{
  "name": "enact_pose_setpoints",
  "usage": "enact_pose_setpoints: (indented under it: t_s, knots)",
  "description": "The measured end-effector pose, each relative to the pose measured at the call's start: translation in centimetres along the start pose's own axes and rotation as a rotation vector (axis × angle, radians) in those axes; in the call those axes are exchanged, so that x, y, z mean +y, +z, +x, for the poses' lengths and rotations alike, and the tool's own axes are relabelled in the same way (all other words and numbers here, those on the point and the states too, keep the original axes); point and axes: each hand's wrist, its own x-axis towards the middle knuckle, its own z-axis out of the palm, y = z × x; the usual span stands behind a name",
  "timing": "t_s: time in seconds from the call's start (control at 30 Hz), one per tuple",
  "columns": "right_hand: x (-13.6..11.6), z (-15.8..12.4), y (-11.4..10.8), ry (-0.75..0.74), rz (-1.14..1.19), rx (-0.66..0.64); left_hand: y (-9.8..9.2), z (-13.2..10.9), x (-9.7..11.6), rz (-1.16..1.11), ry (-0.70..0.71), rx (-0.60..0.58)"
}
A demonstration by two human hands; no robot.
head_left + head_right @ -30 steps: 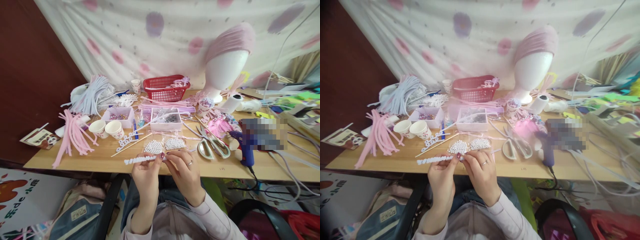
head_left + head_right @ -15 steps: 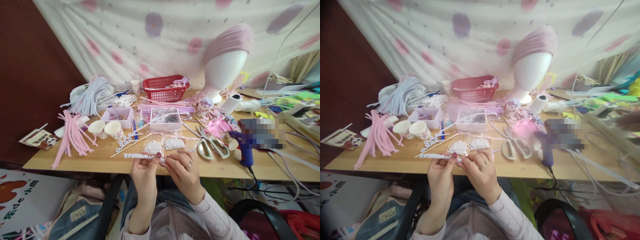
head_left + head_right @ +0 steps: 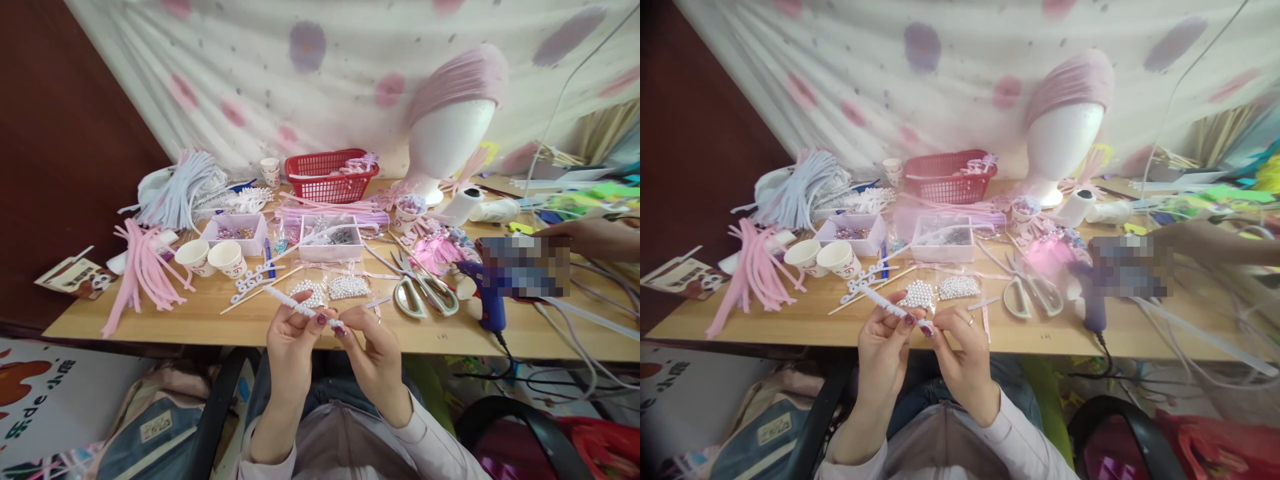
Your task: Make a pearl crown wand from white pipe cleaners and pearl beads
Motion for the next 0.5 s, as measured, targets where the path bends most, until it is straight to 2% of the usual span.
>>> enact_pose_setpoints:
  t_s: [0.13, 0.3, 0.5]
  knots:
    - [0.8, 0.3, -0.6, -0.167, -0.193, 0.024, 0.0, 0.1, 0.1, -0.003, -0.005, 0.038]
    - [1.4, 0.8, -1.4, -0.401, -0.305, -0.107, -0.1, 0.4, -0.3, 0.005, -0.019, 0.043]
    - [1.1, 0.6, -1.1, -0.355, -0.253, -0.076, -0.3, 0.2, -0.3, 0.021, -0.012, 0.022]
